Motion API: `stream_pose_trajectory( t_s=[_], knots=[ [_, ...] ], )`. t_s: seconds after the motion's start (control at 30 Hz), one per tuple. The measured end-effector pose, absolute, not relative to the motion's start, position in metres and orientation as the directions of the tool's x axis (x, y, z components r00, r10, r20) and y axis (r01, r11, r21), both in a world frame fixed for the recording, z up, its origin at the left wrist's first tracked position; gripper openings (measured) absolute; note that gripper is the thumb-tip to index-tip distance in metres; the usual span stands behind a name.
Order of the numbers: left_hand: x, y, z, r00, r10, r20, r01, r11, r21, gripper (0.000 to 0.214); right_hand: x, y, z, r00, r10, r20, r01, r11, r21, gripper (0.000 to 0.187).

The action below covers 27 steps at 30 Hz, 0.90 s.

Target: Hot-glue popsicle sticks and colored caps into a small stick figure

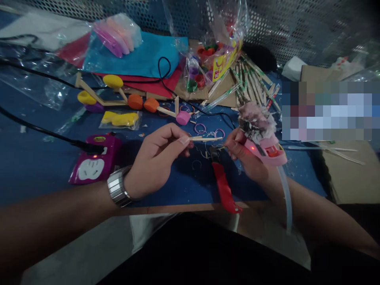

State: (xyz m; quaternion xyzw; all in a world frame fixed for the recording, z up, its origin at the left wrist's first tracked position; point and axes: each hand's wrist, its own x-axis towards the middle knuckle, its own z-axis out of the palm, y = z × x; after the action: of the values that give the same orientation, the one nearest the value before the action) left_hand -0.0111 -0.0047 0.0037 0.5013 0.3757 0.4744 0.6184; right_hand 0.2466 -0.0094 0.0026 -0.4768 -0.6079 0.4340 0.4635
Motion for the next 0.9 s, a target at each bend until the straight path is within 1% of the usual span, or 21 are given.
stream_pose_trajectory(
  t_s=[0.1, 0.17, 0.23, 0.37, 0.5, 0.67, 0.77, 0.9],
  knots=[
    [-0.01, -0.004, 0.005, 0.276, 0.961, -0.007, -0.202, 0.066, 0.977, 0.016, 0.248, -0.008, 0.0, -0.136, 0.987, 0.09, 0.162, 0.112, -0.98, 0.028],
    [-0.009, -0.003, 0.008, 0.313, 0.949, -0.02, -0.134, 0.066, 0.989, 0.016, 0.247, -0.008, -0.001, -0.161, 0.986, 0.046, 0.159, 0.072, -0.985, 0.025],
    [-0.008, -0.004, 0.011, 0.373, 0.927, -0.016, -0.052, 0.038, 0.998, 0.02, 0.246, -0.008, 0.0, -0.187, 0.982, 0.038, 0.153, 0.067, -0.986, 0.025],
    [-0.008, -0.006, 0.012, 0.464, 0.886, 0.019, 0.033, -0.038, 0.999, 0.026, 0.24, -0.01, 0.004, -0.243, 0.967, 0.081, 0.209, 0.134, -0.969, 0.025],
    [-0.008, -0.007, 0.009, 0.485, 0.874, 0.005, 0.059, -0.038, 0.998, 0.026, 0.234, -0.011, 0.006, -0.269, 0.953, 0.141, 0.178, 0.193, -0.965, 0.025],
    [-0.008, -0.008, 0.009, 0.529, 0.849, 0.017, 0.037, -0.043, 0.998, 0.026, 0.235, -0.013, 0.006, -0.265, 0.951, 0.159, 0.168, 0.208, -0.964, 0.021],
    [-0.008, -0.009, 0.009, 0.548, 0.836, 0.013, 0.012, -0.023, 1.0, 0.025, 0.237, -0.014, 0.007, -0.27, 0.939, 0.215, 0.144, 0.26, -0.955, 0.019],
    [-0.006, -0.011, 0.009, 0.58, 0.814, -0.022, 0.0, 0.026, 1.0, 0.023, 0.235, -0.017, 0.008, -0.324, 0.91, 0.26, 0.209, 0.337, -0.918, 0.011]
  ],
)
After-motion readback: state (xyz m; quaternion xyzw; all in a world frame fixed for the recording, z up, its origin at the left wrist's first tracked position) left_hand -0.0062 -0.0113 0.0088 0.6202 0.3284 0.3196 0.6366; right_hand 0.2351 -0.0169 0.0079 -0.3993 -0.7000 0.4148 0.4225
